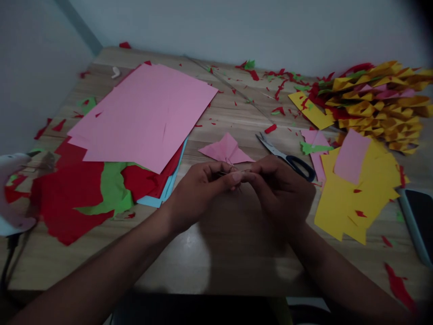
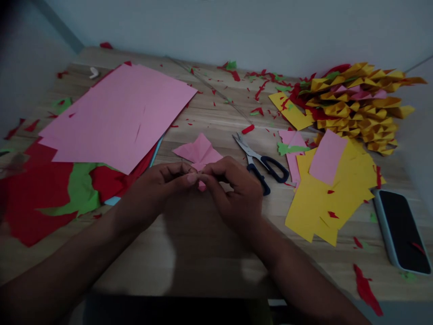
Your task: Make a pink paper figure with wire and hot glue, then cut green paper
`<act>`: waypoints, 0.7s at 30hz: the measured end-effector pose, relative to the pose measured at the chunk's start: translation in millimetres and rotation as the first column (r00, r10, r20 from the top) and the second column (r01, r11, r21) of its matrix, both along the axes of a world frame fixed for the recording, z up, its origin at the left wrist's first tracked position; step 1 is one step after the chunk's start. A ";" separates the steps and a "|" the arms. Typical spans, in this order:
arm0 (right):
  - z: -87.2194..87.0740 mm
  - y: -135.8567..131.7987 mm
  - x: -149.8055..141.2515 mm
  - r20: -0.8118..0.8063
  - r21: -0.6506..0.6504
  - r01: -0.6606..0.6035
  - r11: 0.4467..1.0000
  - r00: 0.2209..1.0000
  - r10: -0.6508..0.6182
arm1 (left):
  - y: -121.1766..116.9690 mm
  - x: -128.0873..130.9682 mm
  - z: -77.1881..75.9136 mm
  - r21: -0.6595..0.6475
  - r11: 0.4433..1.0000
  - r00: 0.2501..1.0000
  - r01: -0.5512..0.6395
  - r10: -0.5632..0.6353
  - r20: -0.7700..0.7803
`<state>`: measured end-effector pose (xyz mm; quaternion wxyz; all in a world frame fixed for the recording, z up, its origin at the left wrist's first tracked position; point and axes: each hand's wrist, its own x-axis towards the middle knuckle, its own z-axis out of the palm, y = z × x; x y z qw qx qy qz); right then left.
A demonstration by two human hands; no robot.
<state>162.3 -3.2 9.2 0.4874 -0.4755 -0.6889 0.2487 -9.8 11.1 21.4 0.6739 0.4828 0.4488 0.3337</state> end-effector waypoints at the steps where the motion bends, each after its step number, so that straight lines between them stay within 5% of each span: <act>1: 0.1 0.2 0.4 -0.003 -0.008 -0.006 1.000 1.000 0.006 | 0.2 -0.1 0.1 -0.006 1.000 1.000 0.000 0.000 0.016; 6: -0.8 1.9 1.0 -0.065 -0.116 -0.028 0.993 0.998 0.020 | -0.5 -0.7 1.3 0.141 0.989 0.997 -0.053 0.059 -0.040; 12: -0.7 7.6 3.0 -0.144 -0.308 -0.125 0.943 0.986 0.083 | -0.7 -1.1 3.4 0.396 0.917 0.941 -0.038 0.166 -0.295; 21: 0.3 7.1 3.5 -0.149 -0.319 -0.116 0.941 0.986 0.071 | 5.2 -6.3 7.2 0.391 0.919 0.948 -0.052 0.169 -0.271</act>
